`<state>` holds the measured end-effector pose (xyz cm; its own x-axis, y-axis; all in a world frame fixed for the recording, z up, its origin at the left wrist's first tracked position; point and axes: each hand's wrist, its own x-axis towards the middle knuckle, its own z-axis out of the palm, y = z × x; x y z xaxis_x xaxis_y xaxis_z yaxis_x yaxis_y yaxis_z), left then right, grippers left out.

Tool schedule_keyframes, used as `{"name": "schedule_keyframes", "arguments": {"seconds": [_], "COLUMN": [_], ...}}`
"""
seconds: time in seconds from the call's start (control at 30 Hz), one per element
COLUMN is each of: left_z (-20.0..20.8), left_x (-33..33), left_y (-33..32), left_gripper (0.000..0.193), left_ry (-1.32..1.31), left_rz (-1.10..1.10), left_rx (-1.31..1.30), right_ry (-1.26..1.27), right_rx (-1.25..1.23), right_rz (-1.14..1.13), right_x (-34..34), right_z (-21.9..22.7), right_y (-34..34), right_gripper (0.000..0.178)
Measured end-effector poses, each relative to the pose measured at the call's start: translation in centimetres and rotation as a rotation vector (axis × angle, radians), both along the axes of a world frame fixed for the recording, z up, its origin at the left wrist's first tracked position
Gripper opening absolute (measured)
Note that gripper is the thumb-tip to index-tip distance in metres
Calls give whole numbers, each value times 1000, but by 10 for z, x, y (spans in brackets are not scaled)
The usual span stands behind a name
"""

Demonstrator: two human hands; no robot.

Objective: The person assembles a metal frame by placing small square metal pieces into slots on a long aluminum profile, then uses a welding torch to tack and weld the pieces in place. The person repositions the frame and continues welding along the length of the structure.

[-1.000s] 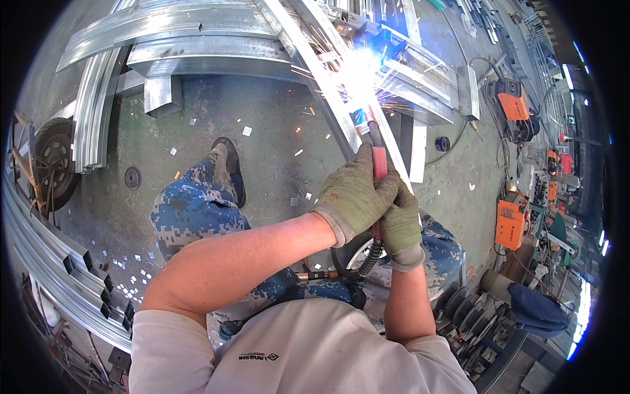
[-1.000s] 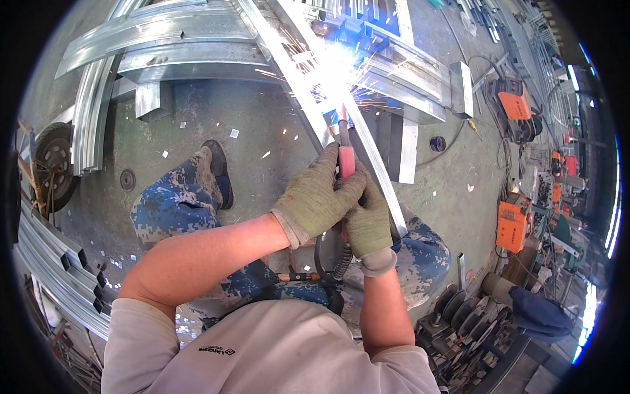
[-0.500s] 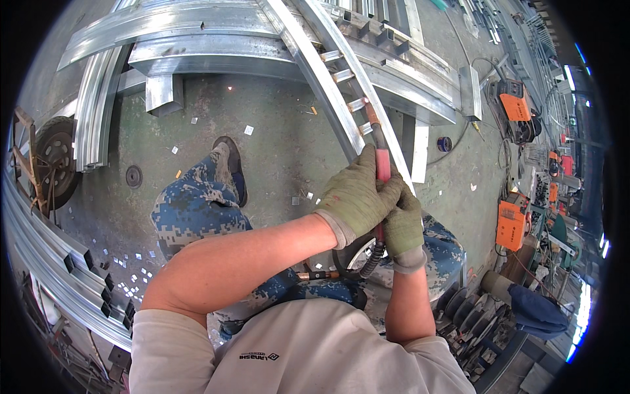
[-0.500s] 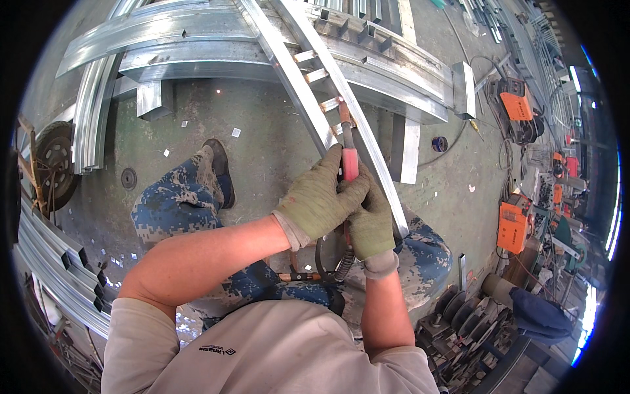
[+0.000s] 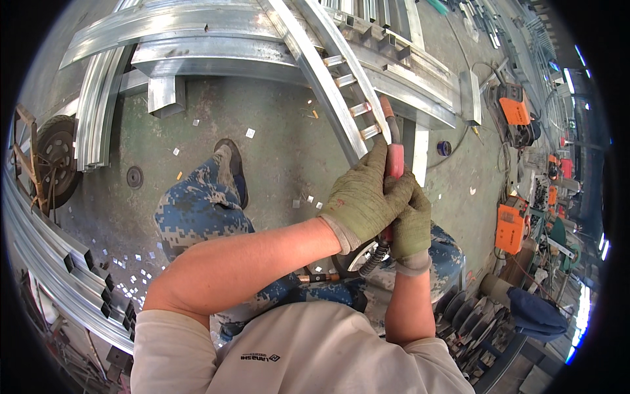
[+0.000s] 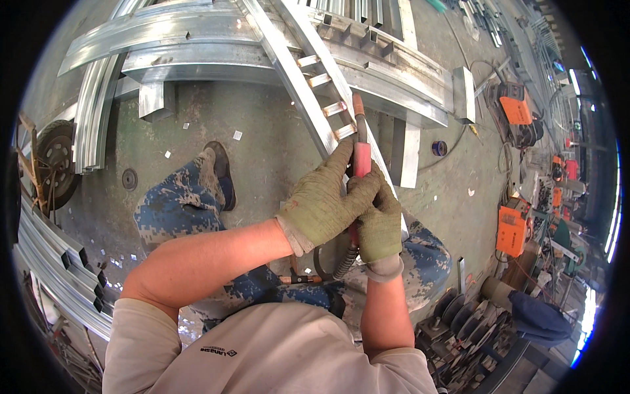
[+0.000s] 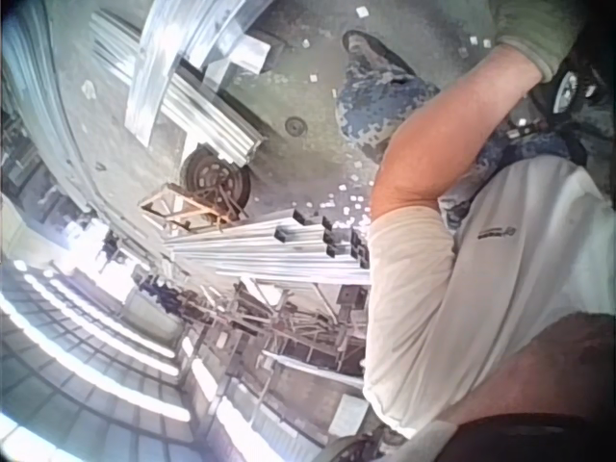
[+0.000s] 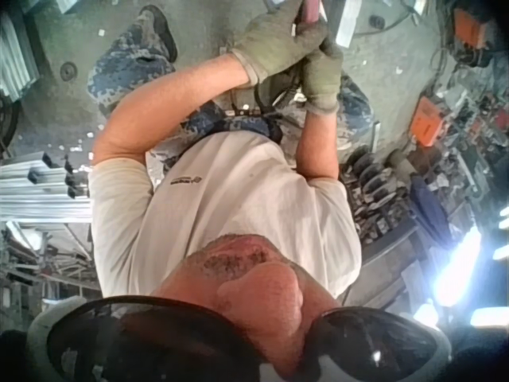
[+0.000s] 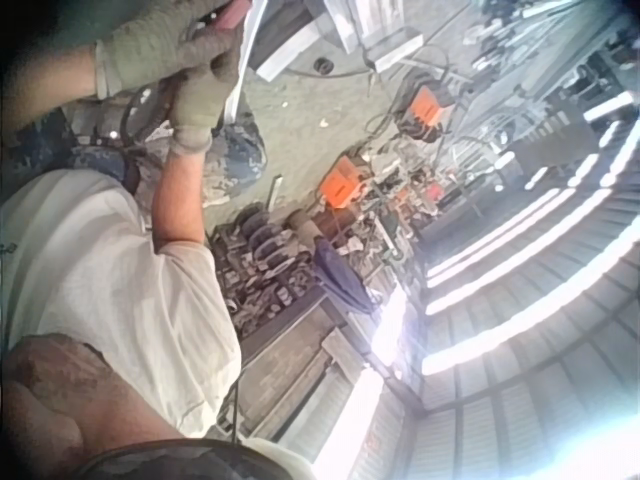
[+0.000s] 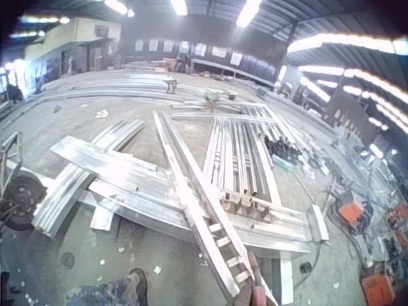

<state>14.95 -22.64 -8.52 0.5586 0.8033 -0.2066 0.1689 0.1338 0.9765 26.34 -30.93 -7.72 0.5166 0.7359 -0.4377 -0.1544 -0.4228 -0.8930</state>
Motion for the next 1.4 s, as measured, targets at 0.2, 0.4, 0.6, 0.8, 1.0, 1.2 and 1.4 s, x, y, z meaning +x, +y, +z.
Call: {"name": "schedule_keyframes", "arguments": {"seconds": [0.2,0.4,0.6,0.8,1.0,1.2,1.4], "left_z": [-12,-10,-10,-11,-9,-7,-9], "left_x": [2,2,5,6,5,4,4], "left_y": [10,15,17,17,19,19,15], "left_gripper": [55,51,54,54,60,60,54], "left_ry": [-4,26,9,29,37,26,53], "left_rz": [106,167,181,180,185,175,160], "left_rx": [-74,-55,-87,-89,-110,-110,-112], "right_ry": [7,-29,-163,-189,-332,-397,-325], "right_rx": [-6,27,-52,-42,-14,-41,-90], "right_rz": [34,127,216,226,302,338,278], "right_x": [-5,-7,0,1,3,6,-1], "right_z": [-12,-14,-14,-19,-20,-20,-9], "right_y": [27,51,60,61,60,60,55], "right_gripper": [34,45,51,55,54,51,53]}}
